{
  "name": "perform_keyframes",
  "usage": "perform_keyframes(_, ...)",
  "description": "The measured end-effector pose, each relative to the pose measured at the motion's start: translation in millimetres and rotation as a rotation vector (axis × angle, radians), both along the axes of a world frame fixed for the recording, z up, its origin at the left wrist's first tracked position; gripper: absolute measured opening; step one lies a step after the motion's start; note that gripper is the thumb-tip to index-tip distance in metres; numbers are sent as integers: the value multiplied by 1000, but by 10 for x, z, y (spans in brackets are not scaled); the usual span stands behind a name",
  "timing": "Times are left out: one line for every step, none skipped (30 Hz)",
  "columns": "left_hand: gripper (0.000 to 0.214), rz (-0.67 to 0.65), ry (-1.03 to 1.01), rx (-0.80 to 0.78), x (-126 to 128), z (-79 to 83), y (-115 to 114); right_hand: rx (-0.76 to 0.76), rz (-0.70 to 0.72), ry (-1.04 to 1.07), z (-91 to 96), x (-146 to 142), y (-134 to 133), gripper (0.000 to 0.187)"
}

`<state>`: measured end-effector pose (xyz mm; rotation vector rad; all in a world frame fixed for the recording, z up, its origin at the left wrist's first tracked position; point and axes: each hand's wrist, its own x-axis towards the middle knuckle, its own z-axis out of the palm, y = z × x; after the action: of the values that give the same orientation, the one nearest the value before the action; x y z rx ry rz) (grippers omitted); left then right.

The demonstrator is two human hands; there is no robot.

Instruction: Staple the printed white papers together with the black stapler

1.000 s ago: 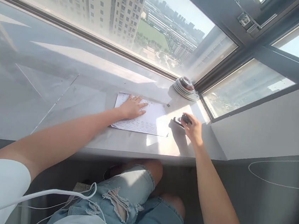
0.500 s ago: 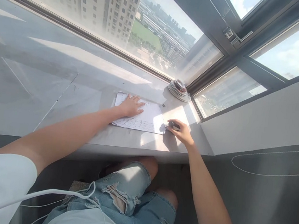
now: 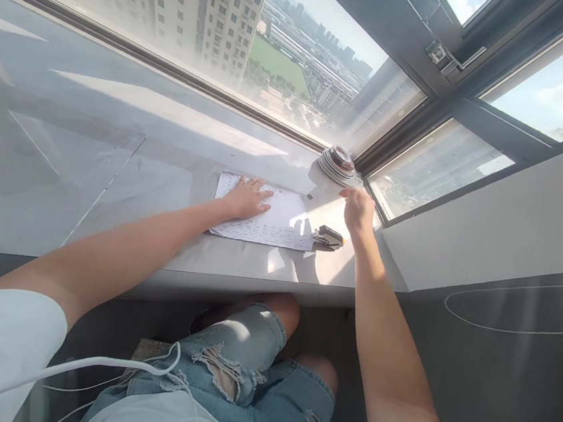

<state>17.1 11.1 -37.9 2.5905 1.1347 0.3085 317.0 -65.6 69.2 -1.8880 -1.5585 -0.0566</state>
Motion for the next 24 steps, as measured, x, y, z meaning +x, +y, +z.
perform_keyframes(62,-1,3,3,3,-2,-1,74,-16,-30,111,27,12,51)
perform_keyframes(62,0,7,6,7,-1,-5,122,-18,-56,200,54,23,50)
perform_keyframes(62,3,11,9,11,1,-10,143,-16,-80,256,72,34,49)
perform_keyframes(63,8,17,10,15,4,-17,137,-10,-105,268,73,44,49)
perform_keyframes(63,13,23,9,19,9,-25,104,-3,-135,234,52,55,48)
perform_keyframes(63,19,28,7,22,16,-33,47,5,-167,158,9,65,47)
perform_keyframes(63,24,32,5,23,23,-41,-37,13,-200,50,-53,73,46)
perform_keyframes(63,27,36,0,24,30,-48,-139,11,-230,-78,-129,80,45)
perform_keyframes(63,27,39,-4,25,37,-53,-263,32,-262,-210,-212,83,45)
perform_keyframes(63,25,42,-8,25,44,-57,-371,59,-295,-332,-293,81,43)
perform_keyframes(63,24,44,-10,26,49,-60,-428,56,-321,-437,-366,76,43)
perform_keyframes(63,23,46,-11,27,55,-61,-435,20,-344,-517,-428,66,42)
perform_keyframes(63,22,46,-9,30,59,-61,-425,-21,-364,-574,-475,53,42)
perform_keyframes(63,25,46,-8,33,63,-59,-400,-71,-379,-610,-510,40,42)
perform_keyframes(63,27,44,-8,38,65,-55,-375,-114,-395,-633,-534,27,42)
perform_keyframes(63,29,44,-10,42,67,-51,-357,-139,-413,-649,-550,18,42)
perform_keyframes(63,30,46,-15,47,68,-45,-348,-151,-429,-663,-561,12,42)
perform_keyframes(63,30,49,-20,51,69,-39,-339,-158,-440,-679,-570,10,43)
perform_keyframes(63,29,53,-24,54,69,-34,-330,-161,-446,-697,-580,10,43)
perform_keyframes(63,27,57,-25,55,69,-30,-327,-161,-440,-715,-589,13,43)
perform_keyframes(63,27,58,-23,55,70,-28,-335,-159,-420,-730,-598,18,42)
perform_keyframes(63,28,59,-18,52,71,-28,-348,-155,-391,-738,-602,25,40)
perform_keyframes(62,30,57,-13,48,73,-29,-356,-145,-356,-734,-599,32,38)
perform_keyframes(62,30,55,-7,43,75,-32,-348,-128,-321,-717,-585,37,35)
